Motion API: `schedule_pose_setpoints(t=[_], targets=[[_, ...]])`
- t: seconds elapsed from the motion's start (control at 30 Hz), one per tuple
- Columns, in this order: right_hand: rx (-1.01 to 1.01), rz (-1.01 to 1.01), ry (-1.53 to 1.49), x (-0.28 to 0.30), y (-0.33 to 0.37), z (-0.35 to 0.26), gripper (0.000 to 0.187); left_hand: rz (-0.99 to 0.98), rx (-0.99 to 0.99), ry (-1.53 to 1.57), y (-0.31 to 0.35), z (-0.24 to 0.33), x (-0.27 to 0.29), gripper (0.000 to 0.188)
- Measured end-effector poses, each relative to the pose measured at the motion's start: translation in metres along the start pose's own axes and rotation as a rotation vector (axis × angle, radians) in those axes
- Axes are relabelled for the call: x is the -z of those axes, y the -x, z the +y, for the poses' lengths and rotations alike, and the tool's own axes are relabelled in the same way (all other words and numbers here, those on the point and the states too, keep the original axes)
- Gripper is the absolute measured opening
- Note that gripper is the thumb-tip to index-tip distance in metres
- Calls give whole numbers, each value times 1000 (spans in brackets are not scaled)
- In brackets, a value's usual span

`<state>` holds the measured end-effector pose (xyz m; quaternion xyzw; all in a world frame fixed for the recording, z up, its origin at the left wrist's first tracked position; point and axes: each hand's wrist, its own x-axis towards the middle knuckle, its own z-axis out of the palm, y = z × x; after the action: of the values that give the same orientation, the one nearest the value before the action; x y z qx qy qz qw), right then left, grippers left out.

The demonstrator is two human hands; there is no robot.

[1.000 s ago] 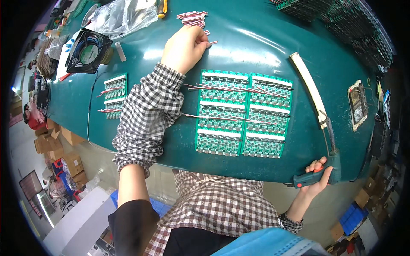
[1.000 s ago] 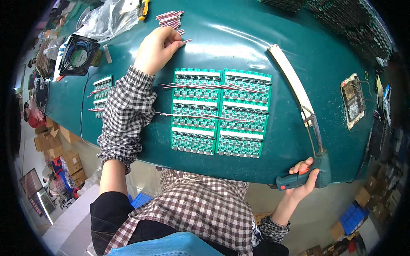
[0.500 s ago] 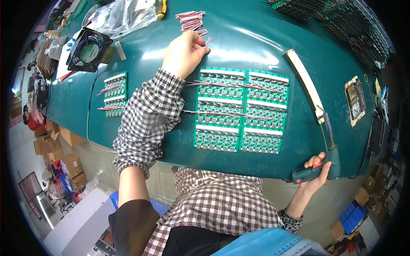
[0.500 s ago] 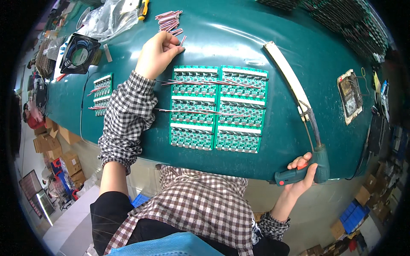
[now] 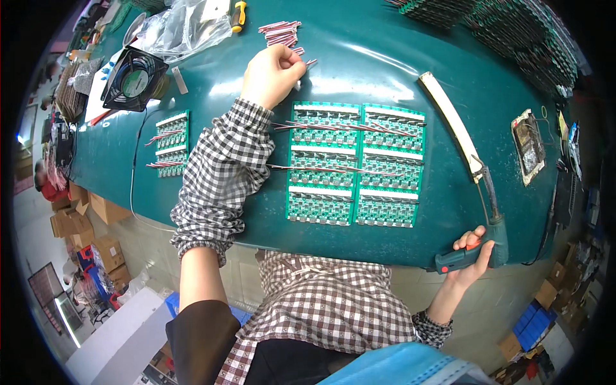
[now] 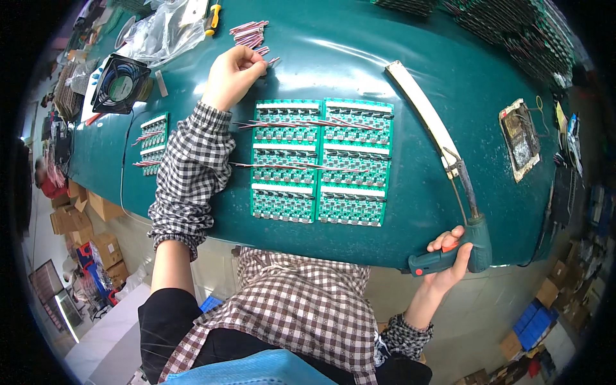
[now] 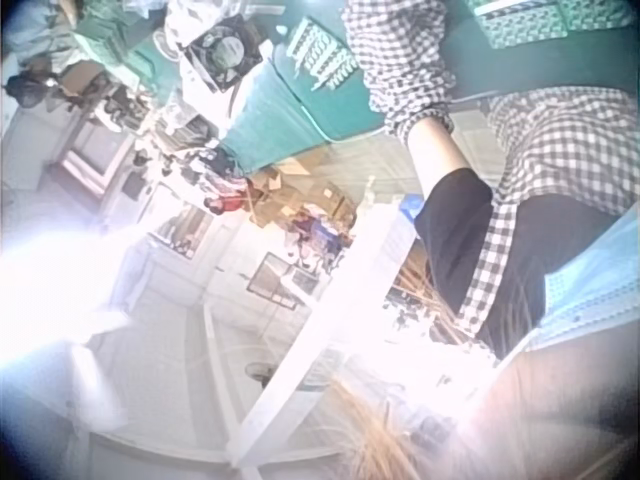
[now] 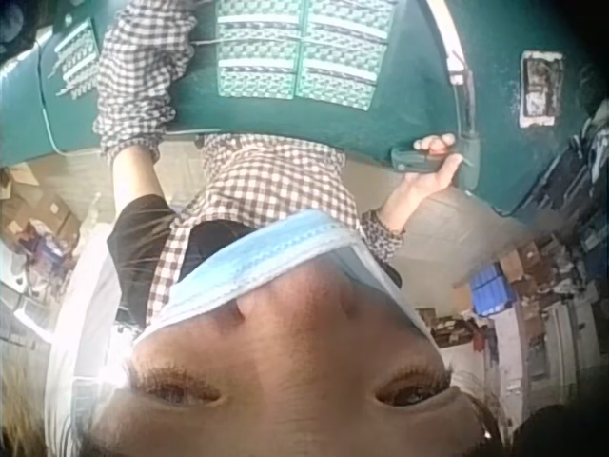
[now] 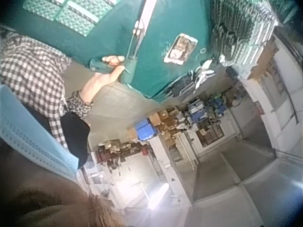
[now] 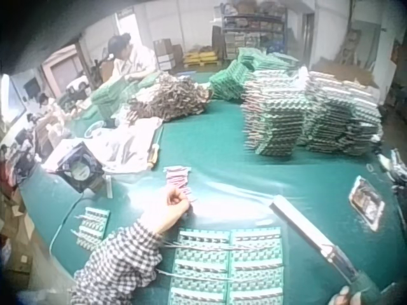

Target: The person uses a soldering iron to attach red and black wires to multiple green circuit boards arranged on a green workbench. They pick up individual wires, position them on the board, and apply the soldering iron to secure the connections.

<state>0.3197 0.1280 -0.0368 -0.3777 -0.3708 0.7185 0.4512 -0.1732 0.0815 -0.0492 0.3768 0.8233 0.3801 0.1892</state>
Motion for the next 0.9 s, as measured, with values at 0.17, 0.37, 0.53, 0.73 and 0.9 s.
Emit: schedule_pose_setpoints(t=[0.17, 0.37, 0.53, 0.73, 0.9], targets=[[10, -20, -8, 5, 0, 1, 41, -10, 3, -37, 6, 16, 3, 15], [20, -32, -15, -1, 1, 1, 41, 295, -293, -376, 9, 4, -7, 21], [5, -40, -61, 1, 2, 1, 45, -1, -114, 239, 39, 43, 10, 24], [34, -121, 68, -76, 3, -26, 51, -502, 114, 888, 145, 130, -20, 15], [62, -113, 320, -127, -14, -22, 53, -545, 96, 837, 173, 139, -54, 10]])
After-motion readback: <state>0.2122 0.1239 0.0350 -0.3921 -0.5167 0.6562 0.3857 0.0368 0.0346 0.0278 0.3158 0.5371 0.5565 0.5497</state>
